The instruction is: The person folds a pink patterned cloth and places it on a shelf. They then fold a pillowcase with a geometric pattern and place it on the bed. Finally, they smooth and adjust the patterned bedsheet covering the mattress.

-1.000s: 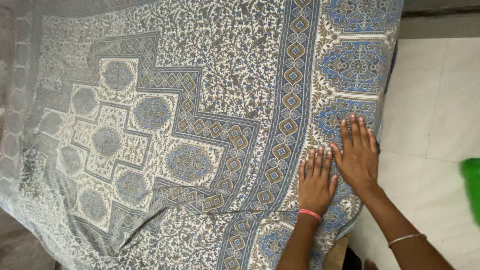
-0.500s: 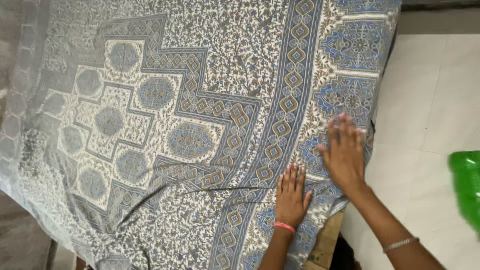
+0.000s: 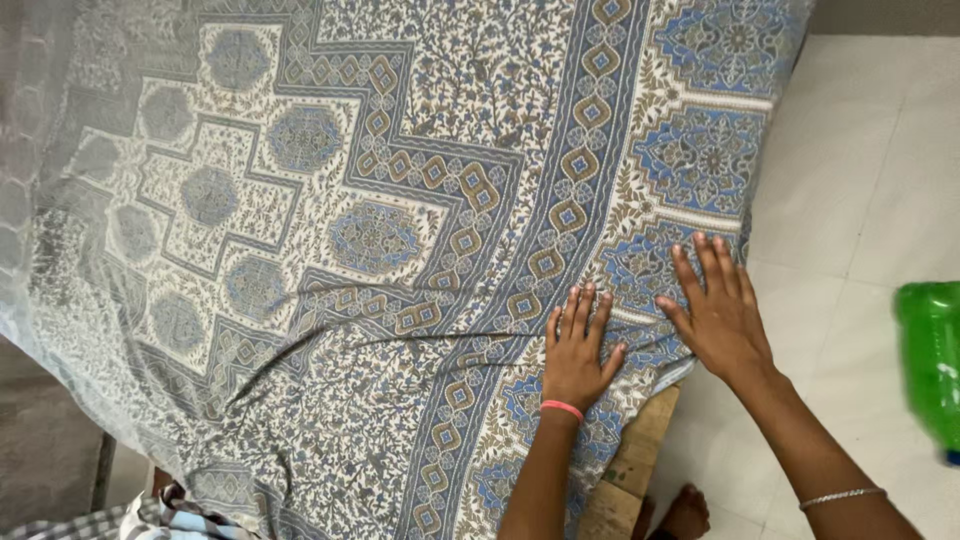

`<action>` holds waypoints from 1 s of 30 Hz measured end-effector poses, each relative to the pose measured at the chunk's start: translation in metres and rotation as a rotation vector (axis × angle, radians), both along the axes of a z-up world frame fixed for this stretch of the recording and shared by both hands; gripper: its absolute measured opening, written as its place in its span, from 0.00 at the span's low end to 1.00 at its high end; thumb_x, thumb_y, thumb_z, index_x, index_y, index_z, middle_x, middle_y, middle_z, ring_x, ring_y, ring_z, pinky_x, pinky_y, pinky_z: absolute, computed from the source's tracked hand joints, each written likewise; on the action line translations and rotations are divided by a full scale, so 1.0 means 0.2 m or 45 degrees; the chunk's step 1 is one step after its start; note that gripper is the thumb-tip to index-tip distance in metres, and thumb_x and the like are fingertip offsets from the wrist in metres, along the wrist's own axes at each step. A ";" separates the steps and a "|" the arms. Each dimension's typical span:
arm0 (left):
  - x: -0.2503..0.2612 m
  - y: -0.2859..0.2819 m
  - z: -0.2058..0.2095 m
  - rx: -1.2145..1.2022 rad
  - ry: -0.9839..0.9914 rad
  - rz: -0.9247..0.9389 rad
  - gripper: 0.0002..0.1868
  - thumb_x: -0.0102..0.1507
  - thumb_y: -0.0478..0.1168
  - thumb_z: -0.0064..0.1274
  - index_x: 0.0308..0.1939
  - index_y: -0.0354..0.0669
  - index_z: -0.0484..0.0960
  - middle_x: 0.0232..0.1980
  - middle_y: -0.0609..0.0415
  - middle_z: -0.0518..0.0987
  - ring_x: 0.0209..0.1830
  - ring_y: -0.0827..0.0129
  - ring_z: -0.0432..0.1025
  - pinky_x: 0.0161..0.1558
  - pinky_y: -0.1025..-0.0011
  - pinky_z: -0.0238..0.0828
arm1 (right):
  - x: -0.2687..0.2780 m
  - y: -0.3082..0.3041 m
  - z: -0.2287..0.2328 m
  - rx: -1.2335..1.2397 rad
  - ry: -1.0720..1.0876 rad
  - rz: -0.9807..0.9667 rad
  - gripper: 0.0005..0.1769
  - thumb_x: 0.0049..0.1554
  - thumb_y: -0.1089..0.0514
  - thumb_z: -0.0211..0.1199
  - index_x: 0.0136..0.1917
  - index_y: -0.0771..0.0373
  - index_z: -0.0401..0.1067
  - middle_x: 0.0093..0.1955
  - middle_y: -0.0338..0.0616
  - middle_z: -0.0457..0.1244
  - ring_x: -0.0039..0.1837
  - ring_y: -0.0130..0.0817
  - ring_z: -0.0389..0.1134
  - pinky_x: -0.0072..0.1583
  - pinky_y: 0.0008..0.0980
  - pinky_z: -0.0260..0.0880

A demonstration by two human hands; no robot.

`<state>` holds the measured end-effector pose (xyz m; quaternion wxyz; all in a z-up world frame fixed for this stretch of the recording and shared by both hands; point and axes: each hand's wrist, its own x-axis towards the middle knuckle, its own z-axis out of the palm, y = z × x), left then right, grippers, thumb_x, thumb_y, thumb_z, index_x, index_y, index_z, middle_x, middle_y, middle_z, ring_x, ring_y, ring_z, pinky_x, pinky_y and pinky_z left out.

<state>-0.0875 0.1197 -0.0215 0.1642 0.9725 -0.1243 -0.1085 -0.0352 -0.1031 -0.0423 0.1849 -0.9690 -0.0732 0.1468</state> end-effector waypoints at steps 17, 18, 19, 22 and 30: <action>-0.06 0.03 -0.07 -0.315 -0.155 0.072 0.40 0.68 0.60 0.45 0.81 0.50 0.56 0.85 0.50 0.54 0.87 0.57 0.46 0.82 0.52 0.39 | -0.77 0.39 0.25 1.028 0.188 -1.363 0.28 0.69 0.46 0.56 0.72 0.68 0.64 0.60 0.46 0.63 0.57 0.31 0.66 0.52 0.29 0.71; -0.08 0.05 -0.05 -0.400 -0.162 0.080 0.41 0.68 0.60 0.46 0.81 0.48 0.55 0.84 0.50 0.55 0.86 0.56 0.47 0.82 0.52 0.40 | -0.84 0.42 0.23 1.054 0.128 -1.377 0.28 0.69 0.47 0.58 0.73 0.68 0.61 0.60 0.48 0.62 0.57 0.31 0.65 0.53 0.29 0.70; -0.11 0.07 -0.04 -0.457 -0.165 0.103 0.39 0.69 0.58 0.46 0.80 0.47 0.57 0.84 0.48 0.56 0.86 0.55 0.48 0.81 0.52 0.42 | -0.90 0.44 0.20 1.075 0.061 -1.398 0.30 0.68 0.48 0.60 0.74 0.69 0.59 0.60 0.49 0.62 0.57 0.32 0.65 0.53 0.29 0.69; -0.32 0.14 0.03 -0.562 -0.155 0.160 0.33 0.71 0.51 0.47 0.78 0.45 0.61 0.81 0.46 0.61 0.85 0.51 0.51 0.81 0.53 0.47 | -1.13 0.51 0.11 0.786 -0.290 -1.233 0.29 0.72 0.55 0.65 0.76 0.74 0.60 0.68 0.61 0.58 0.62 0.41 0.66 0.61 0.35 0.68; -1.13 0.51 0.41 -0.450 0.007 0.122 0.29 0.66 0.49 0.56 0.68 0.40 0.70 0.61 0.43 0.73 0.62 0.48 0.65 0.63 0.50 0.59 | -1.26 0.82 -0.03 0.519 0.171 -1.306 0.26 0.61 0.44 0.71 0.56 0.70 0.75 0.49 0.57 0.70 0.50 0.43 0.70 0.54 0.41 0.69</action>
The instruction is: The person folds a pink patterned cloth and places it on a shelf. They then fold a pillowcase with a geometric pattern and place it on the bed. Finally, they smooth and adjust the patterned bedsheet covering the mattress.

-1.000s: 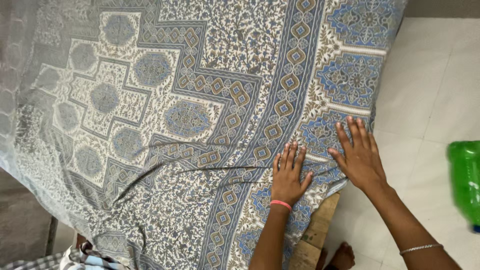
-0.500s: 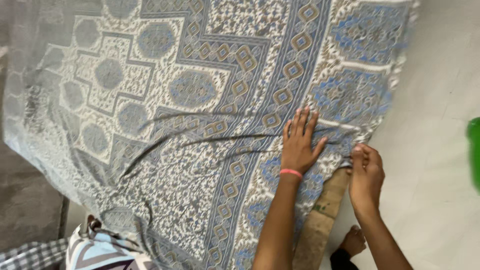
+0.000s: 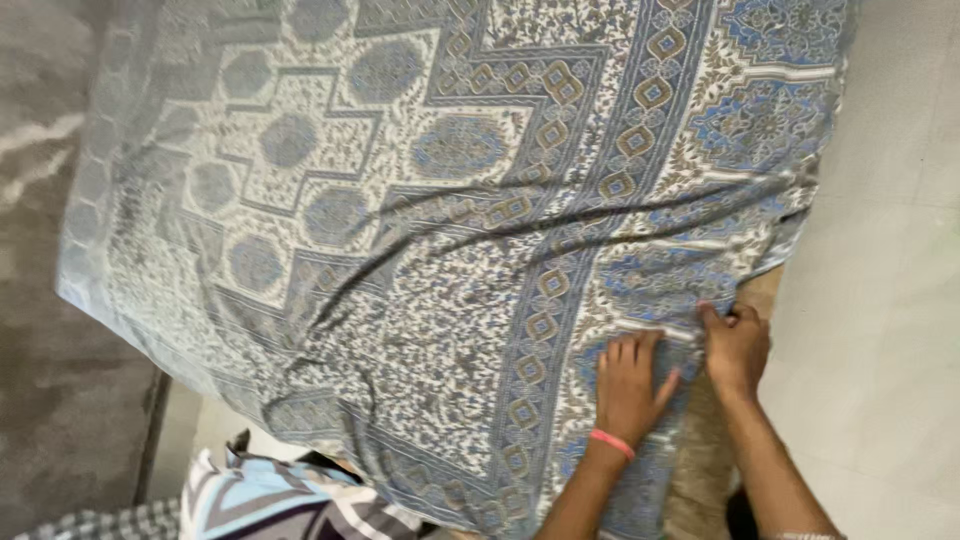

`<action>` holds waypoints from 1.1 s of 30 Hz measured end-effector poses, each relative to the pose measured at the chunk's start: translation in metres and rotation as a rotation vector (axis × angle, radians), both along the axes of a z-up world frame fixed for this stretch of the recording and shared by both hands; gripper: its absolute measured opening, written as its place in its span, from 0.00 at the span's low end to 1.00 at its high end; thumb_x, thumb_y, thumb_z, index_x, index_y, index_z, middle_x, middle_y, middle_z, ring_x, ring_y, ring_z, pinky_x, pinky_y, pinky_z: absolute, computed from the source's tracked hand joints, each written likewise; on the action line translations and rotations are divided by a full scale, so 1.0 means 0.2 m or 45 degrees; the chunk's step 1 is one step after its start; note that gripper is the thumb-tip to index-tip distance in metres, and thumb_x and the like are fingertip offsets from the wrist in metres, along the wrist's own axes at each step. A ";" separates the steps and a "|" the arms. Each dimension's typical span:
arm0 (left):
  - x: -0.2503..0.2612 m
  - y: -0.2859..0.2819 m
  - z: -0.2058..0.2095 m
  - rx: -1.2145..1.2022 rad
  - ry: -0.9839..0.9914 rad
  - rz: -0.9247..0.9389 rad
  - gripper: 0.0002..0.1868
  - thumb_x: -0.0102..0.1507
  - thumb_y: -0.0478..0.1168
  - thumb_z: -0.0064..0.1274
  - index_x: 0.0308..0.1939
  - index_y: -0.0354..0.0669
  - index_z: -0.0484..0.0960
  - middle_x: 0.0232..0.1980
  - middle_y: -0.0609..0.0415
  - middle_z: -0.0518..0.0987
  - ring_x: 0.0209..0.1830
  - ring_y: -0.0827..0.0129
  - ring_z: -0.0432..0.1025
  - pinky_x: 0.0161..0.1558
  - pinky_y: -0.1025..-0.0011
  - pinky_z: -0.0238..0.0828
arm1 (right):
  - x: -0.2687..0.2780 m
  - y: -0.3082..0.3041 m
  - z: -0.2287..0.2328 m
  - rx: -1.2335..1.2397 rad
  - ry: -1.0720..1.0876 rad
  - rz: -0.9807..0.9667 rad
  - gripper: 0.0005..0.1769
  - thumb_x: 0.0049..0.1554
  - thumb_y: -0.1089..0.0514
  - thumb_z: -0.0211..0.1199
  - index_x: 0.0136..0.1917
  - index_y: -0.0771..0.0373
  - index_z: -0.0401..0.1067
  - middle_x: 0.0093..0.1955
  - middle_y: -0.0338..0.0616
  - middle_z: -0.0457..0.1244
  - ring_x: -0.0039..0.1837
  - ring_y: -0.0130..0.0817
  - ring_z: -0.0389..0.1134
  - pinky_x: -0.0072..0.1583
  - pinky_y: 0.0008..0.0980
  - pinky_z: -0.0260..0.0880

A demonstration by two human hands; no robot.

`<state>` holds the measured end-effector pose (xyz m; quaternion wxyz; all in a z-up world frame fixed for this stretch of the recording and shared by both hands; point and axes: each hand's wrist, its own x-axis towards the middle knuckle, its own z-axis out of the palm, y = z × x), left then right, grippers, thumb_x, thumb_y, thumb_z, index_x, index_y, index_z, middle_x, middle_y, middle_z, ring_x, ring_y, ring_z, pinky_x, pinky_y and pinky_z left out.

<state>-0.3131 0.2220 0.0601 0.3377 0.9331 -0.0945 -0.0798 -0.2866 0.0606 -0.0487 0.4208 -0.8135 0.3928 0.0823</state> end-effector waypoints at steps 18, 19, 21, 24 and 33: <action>-0.28 0.13 0.06 -0.470 0.377 -0.246 0.09 0.72 0.43 0.51 0.50 0.44 0.82 0.50 0.50 0.81 0.48 0.56 0.78 0.51 0.62 0.75 | -0.26 -0.20 0.27 0.995 -0.456 -0.642 0.26 0.59 0.58 0.66 0.70 0.58 0.67 0.62 0.43 0.67 0.63 0.34 0.68 0.65 0.37 0.68; -0.30 0.12 0.04 -0.465 0.384 -0.274 0.09 0.72 0.43 0.51 0.50 0.44 0.82 0.50 0.50 0.81 0.48 0.56 0.78 0.51 0.62 0.75 | -0.30 -0.28 0.26 0.816 -0.517 -0.561 0.30 0.56 0.64 0.70 0.71 0.58 0.67 0.62 0.45 0.66 0.63 0.34 0.68 0.65 0.36 0.69; -0.35 0.06 0.00 -0.463 0.355 -0.334 0.09 0.71 0.42 0.52 0.50 0.45 0.83 0.50 0.50 0.81 0.50 0.55 0.77 0.52 0.61 0.74 | -0.44 -0.44 0.20 0.256 -0.636 -0.200 0.29 0.57 0.69 0.71 0.71 0.64 0.70 0.73 0.49 0.63 0.69 0.36 0.66 0.68 0.35 0.72; -0.46 -0.05 -0.03 -0.442 0.428 -0.345 0.09 0.71 0.42 0.51 0.51 0.45 0.83 0.49 0.49 0.81 0.50 0.55 0.76 0.52 0.60 0.74 | -0.67 -0.69 0.06 -0.102 -0.627 0.043 0.23 0.60 0.71 0.68 0.69 0.70 0.73 0.69 0.56 0.66 0.68 0.42 0.68 0.71 0.37 0.66; -0.52 0.00 -0.03 -0.402 0.517 -0.434 0.13 0.70 0.38 0.44 0.54 0.44 0.82 0.54 0.48 0.79 0.56 0.55 0.75 0.58 0.59 0.72 | -0.72 -0.62 -0.01 -0.510 0.161 0.088 0.35 0.56 0.68 0.59 0.77 0.61 0.72 0.67 0.67 0.64 0.65 0.64 0.65 0.63 0.54 0.66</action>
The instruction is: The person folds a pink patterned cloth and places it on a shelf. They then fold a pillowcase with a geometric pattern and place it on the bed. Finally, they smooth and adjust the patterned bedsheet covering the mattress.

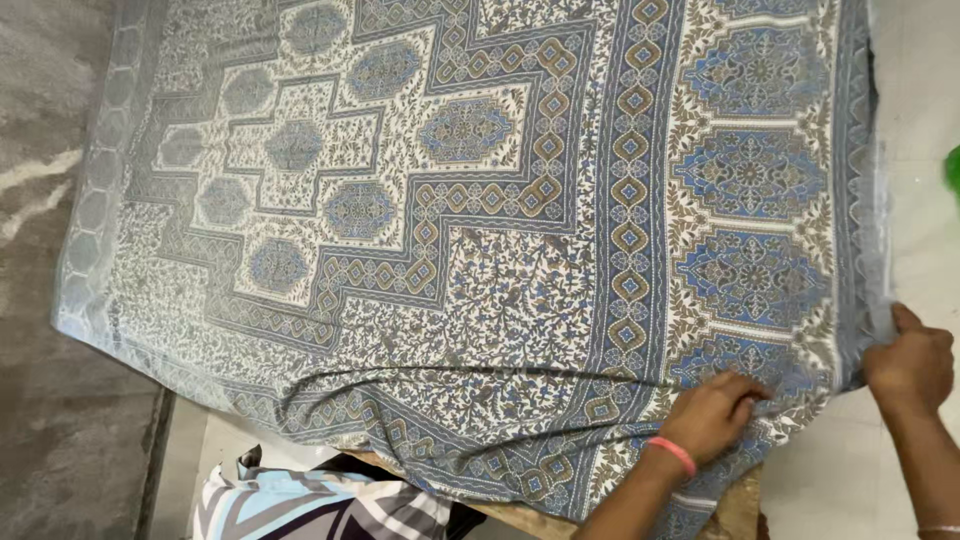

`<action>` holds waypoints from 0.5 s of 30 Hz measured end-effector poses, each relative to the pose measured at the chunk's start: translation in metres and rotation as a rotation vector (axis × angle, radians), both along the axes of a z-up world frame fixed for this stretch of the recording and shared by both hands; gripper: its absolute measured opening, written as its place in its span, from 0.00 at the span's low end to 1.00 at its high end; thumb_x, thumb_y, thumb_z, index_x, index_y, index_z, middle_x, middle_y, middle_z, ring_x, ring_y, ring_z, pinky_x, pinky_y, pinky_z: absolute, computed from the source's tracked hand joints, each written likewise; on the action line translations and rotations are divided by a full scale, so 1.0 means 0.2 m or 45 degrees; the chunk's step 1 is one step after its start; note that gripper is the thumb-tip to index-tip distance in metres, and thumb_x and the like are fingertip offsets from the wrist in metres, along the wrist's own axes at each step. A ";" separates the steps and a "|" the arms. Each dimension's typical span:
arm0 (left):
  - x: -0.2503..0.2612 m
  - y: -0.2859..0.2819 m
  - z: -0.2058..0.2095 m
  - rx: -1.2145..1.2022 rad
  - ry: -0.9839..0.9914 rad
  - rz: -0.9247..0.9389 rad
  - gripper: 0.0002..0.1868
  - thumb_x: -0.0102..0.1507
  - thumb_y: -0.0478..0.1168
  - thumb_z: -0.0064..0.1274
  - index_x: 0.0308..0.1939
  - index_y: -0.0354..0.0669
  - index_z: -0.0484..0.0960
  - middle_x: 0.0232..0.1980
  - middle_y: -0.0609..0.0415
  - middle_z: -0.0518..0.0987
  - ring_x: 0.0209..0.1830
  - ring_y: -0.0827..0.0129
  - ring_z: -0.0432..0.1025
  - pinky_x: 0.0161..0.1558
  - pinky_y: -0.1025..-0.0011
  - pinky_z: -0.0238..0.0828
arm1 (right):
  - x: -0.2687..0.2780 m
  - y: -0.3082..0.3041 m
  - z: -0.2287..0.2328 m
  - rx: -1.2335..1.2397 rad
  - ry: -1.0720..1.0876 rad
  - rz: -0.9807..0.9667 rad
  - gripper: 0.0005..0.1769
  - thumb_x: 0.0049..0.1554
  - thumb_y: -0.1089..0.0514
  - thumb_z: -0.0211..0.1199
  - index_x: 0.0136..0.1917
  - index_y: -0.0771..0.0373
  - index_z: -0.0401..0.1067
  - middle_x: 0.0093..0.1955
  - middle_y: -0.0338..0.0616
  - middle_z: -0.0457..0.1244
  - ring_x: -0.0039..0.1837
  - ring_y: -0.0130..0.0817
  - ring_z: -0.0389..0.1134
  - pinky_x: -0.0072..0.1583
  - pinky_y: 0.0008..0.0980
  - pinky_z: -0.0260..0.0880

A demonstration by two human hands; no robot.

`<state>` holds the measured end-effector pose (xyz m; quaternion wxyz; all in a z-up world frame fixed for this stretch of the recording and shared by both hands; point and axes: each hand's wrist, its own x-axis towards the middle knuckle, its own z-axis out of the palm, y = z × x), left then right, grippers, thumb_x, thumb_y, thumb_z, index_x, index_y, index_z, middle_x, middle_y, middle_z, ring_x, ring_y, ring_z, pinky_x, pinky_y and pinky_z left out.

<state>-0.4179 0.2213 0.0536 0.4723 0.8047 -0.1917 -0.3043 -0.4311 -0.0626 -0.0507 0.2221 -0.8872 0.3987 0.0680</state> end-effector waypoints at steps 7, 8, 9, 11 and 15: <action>0.03 0.35 0.00 0.371 -0.552 0.163 0.24 0.70 0.40 0.45 0.71 0.46 0.70 0.73 0.45 0.67 0.78 0.52 0.57 0.78 0.50 0.48 | 0.01 0.68 0.29 -0.059 -0.284 0.252 0.34 0.67 0.47 0.57 0.82 0.62 0.59 0.84 0.66 0.45 0.85 0.62 0.43 0.76 0.71 0.41; 0.03 0.40 -0.01 0.439 -0.561 0.155 0.28 0.69 0.43 0.46 0.74 0.46 0.66 0.77 0.44 0.62 0.81 0.50 0.52 0.77 0.48 0.42 | 0.01 0.80 0.32 -0.078 -0.247 0.357 0.35 0.66 0.45 0.57 0.82 0.59 0.59 0.85 0.63 0.42 0.85 0.60 0.41 0.77 0.69 0.41; 0.01 0.43 -0.03 0.507 -0.571 0.149 0.32 0.69 0.46 0.47 0.77 0.47 0.62 0.80 0.43 0.57 0.83 0.48 0.46 0.77 0.46 0.36 | 0.01 0.89 0.34 -0.096 -0.209 0.461 0.36 0.65 0.43 0.56 0.82 0.57 0.58 0.86 0.61 0.40 0.86 0.58 0.39 0.79 0.67 0.41; -0.07 0.49 -0.05 0.546 -0.559 0.025 0.34 0.71 0.49 0.44 0.81 0.48 0.57 0.84 0.44 0.52 0.85 0.50 0.40 0.79 0.48 0.32 | -0.03 0.99 0.36 -0.090 -0.125 0.534 0.38 0.64 0.42 0.56 0.82 0.56 0.54 0.86 0.59 0.39 0.86 0.57 0.37 0.76 0.68 0.39; -0.16 0.52 -0.07 0.506 -0.466 0.029 0.36 0.72 0.53 0.43 0.82 0.48 0.55 0.86 0.46 0.49 0.86 0.51 0.39 0.79 0.48 0.30 | -0.24 1.01 0.37 -0.195 -0.028 0.561 0.41 0.64 0.43 0.54 0.84 0.60 0.47 0.86 0.60 0.41 0.84 0.59 0.39 0.73 0.69 0.42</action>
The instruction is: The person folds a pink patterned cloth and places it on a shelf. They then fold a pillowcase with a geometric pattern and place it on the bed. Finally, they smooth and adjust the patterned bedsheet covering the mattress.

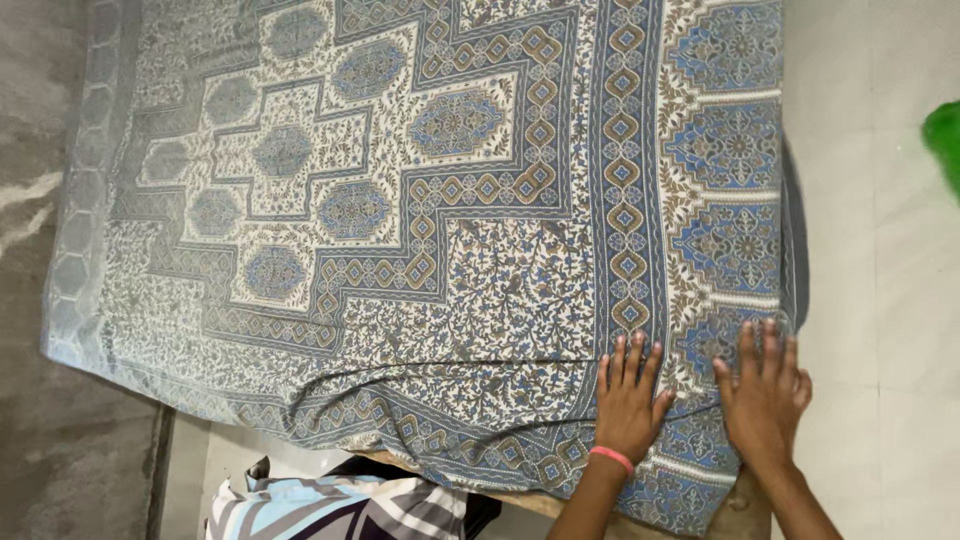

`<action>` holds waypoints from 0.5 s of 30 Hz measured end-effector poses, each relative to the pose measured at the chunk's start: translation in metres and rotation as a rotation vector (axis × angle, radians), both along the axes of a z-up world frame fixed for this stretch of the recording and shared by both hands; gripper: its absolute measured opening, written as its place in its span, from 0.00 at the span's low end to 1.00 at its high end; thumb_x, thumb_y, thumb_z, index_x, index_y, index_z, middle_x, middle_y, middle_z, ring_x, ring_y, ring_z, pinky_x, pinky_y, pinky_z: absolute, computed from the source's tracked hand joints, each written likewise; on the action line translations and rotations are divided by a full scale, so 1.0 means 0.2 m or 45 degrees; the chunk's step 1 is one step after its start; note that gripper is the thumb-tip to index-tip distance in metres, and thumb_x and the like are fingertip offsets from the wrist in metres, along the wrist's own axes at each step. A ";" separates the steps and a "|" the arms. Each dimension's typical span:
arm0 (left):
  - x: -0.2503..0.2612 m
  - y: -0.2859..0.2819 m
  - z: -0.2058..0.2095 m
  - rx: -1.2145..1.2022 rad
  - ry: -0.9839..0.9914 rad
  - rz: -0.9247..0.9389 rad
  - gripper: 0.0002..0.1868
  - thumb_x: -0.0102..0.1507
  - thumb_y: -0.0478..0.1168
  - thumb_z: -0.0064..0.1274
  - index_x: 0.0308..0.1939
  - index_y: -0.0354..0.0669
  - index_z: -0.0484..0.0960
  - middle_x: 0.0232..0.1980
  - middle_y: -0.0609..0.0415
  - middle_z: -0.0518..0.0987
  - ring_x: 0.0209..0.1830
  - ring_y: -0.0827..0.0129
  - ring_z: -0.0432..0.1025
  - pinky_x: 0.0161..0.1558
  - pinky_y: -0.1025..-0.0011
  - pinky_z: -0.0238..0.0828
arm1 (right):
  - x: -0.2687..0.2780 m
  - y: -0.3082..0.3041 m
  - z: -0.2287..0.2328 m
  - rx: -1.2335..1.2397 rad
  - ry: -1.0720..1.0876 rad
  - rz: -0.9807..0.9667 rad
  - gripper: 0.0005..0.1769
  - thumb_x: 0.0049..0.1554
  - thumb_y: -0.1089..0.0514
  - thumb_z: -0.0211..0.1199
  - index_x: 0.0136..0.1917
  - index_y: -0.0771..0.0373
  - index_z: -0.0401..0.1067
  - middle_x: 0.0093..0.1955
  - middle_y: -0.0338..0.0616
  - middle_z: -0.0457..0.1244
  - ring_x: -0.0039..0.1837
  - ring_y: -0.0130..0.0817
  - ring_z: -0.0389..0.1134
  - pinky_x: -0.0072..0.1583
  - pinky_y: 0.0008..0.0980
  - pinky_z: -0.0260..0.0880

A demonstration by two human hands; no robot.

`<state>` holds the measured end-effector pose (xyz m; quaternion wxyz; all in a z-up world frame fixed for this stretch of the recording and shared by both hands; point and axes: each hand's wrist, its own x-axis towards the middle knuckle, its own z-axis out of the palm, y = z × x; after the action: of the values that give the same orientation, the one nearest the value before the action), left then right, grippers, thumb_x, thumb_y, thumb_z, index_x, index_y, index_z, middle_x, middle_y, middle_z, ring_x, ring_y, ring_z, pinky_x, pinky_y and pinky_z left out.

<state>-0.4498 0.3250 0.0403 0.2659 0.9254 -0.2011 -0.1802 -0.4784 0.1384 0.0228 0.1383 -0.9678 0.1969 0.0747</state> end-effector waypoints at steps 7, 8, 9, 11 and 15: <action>-0.15 0.05 0.12 -0.148 -0.110 0.063 0.34 0.71 0.54 0.47 0.77 0.43 0.64 0.81 0.45 0.60 0.84 0.49 0.49 0.78 0.49 0.41 | -0.36 0.05 0.15 0.285 -0.175 -0.602 0.30 0.70 0.48 0.52 0.79 0.66 0.61 0.71 0.63 0.56 0.73 0.59 0.55 0.72 0.58 0.55; -0.21 0.07 0.15 -0.177 -0.107 0.051 0.34 0.69 0.55 0.49 0.76 0.45 0.66 0.77 0.46 0.64 0.81 0.51 0.53 0.77 0.49 0.45 | -0.42 0.08 0.16 0.354 -0.181 -0.667 0.26 0.72 0.48 0.51 0.76 0.64 0.65 0.69 0.61 0.58 0.72 0.57 0.58 0.72 0.54 0.58; -0.27 0.10 0.18 -0.206 -0.108 0.039 0.35 0.67 0.56 0.51 0.75 0.46 0.68 0.74 0.47 0.67 0.78 0.52 0.57 0.76 0.49 0.48 | -0.47 0.11 0.17 0.425 -0.190 -0.729 0.23 0.74 0.48 0.50 0.73 0.62 0.69 0.67 0.59 0.60 0.71 0.54 0.61 0.73 0.50 0.60; -0.40 0.16 0.23 -0.211 -0.081 -0.128 0.38 0.64 0.59 0.56 0.71 0.43 0.68 0.69 0.43 0.68 0.71 0.50 0.59 0.70 0.49 0.52 | -0.57 0.16 0.17 0.561 -0.075 -0.766 0.19 0.70 0.52 0.52 0.68 0.64 0.71 0.66 0.57 0.61 0.66 0.49 0.64 0.68 0.48 0.62; -0.58 0.22 0.22 -0.158 -0.093 -0.343 0.38 0.56 0.55 0.59 0.65 0.41 0.72 0.64 0.45 0.71 0.66 0.50 0.63 0.62 0.50 0.58 | -0.71 0.24 0.07 1.088 -0.030 -0.978 0.17 0.67 0.59 0.54 0.68 0.64 0.68 0.56 0.51 0.67 0.54 0.42 0.70 0.57 0.41 0.73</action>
<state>-0.5651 0.3696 0.0837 0.2885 0.8778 -0.3436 -0.1677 -0.6214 0.1855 0.0361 0.5364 -0.6857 0.4852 0.0811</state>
